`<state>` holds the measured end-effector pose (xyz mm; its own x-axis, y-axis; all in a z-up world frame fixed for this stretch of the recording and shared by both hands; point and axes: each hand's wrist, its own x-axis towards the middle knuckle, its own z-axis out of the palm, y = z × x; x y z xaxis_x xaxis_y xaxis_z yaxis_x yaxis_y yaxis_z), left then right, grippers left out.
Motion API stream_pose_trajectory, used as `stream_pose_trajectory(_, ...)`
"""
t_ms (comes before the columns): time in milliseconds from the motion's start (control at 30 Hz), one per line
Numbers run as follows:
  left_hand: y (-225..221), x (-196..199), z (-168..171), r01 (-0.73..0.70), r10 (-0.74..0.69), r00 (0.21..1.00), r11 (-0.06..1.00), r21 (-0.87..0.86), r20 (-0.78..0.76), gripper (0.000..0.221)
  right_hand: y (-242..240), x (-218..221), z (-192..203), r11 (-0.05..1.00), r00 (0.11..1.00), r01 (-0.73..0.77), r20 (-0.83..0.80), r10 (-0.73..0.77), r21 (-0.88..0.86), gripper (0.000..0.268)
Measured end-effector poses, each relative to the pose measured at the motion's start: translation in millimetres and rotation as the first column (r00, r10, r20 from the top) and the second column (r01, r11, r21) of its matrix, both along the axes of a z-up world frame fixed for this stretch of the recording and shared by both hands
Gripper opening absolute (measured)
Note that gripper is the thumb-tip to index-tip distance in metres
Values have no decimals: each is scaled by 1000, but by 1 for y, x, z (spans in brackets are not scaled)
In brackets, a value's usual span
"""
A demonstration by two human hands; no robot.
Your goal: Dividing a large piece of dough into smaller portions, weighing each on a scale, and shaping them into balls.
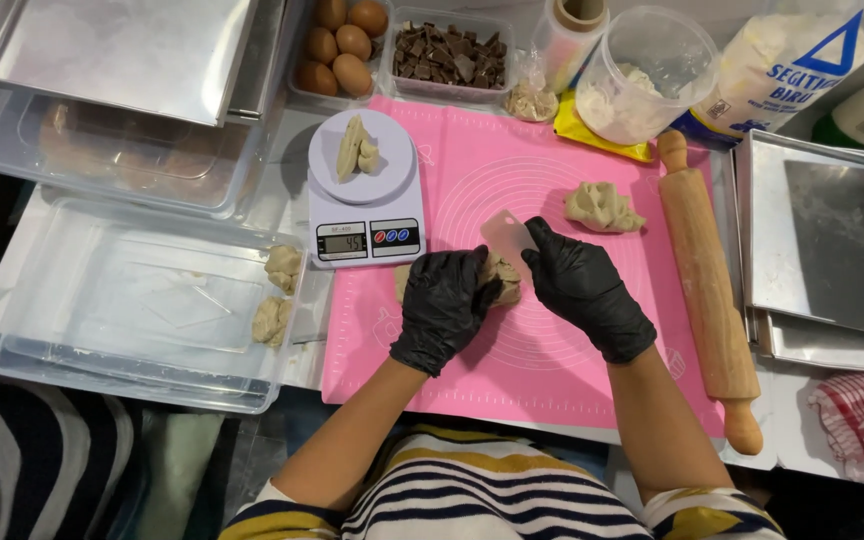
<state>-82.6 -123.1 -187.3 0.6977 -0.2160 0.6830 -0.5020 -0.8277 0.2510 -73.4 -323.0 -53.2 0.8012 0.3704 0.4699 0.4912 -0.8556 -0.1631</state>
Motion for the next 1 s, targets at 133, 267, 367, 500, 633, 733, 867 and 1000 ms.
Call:
stream_pose_trajectory(133,3,-3,13,0,0,1000,999,-54,-9,59,-8,25,-8,992,954,-123,-275,118,0,56)
stream_pose_trajectory(267,6,-4,26,13,-20,996,996,-86,-83,55,-8,28,-26,974,952,-202,-253,172,-98,65)
stream_pose_trajectory(367,8,-4,32,36,-49,991,994,-102,-127,54,-2,23,-32,965,974,-166,-186,128,-203,66)
stream_pose_trajectory(500,8,-3,21,38,-48,990,996,-80,-132,55,-3,18,-53,936,993,-111,-15,113,-333,64)
stream_pose_trajectory(633,6,-4,15,37,-47,991,996,-80,-124,56,5,13,-51,937,989,-100,72,131,-335,61)
stream_pose_trajectory(733,5,-4,8,19,-26,993,998,-60,-113,57,31,0,-36,940,980,-93,137,144,-327,60)
stream_pose_trajectory(867,4,-3,-5,20,-25,995,999,-46,-100,56,25,-4,-76,964,991,5,131,31,-267,63)
stream_pose_trajectory(1000,13,-13,32,26,-32,995,998,-62,-90,48,44,-12,-26,983,995,2,103,17,-182,59)
